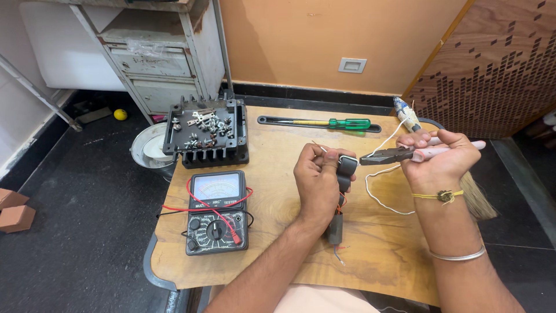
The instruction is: The person handles a black cylindrical capacitor and uses wire strippers to strip the insulation from white and red wires connected to it.
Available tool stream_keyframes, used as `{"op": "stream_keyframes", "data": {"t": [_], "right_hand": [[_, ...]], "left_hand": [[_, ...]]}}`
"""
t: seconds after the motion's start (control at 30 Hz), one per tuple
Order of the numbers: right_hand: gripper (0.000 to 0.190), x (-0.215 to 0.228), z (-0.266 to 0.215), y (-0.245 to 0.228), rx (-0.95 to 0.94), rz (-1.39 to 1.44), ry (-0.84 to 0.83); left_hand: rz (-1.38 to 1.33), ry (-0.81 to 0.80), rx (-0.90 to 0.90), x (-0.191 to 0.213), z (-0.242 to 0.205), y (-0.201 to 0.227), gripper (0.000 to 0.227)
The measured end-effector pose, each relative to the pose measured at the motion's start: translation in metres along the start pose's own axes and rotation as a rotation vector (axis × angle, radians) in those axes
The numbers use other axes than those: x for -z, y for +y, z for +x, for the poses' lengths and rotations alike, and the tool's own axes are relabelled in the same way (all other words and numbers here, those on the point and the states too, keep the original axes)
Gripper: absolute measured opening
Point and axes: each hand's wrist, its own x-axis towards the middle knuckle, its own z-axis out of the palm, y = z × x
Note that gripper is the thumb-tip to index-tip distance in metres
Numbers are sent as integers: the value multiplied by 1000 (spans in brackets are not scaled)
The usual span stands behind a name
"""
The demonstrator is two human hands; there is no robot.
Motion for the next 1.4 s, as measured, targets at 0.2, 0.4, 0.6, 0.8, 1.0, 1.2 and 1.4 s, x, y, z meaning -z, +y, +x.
{"op": "stream_keyframes", "data": {"t": [0.2,0.4,0.6,0.8,1.0,1.2,1.4], "right_hand": [[22,2,4,-6,-9,-5,-8],[22,3,6,-10,-43,50,4],[22,6,9,-12,-41,27,9],[23,5,7,-12,-29,8,-14],[21,4,4,-16,4,50,-24],[16,-6,-10,-6,123,-119,-183],[42,-38,-44,-4,49,-137,-212]], "left_hand": [[-2,-23,18,-2,3,-4,16],[19,-26,33,-2,8,-8,18],[-1,-29,75,-1,7,-8,18],[-4,-30,69,-1,7,-6,19],[-20,-38,79,-6,6,-4,16],[37,-32,9,-3,-1,0,17],[117,70,-59,2,4,9,14]]}}
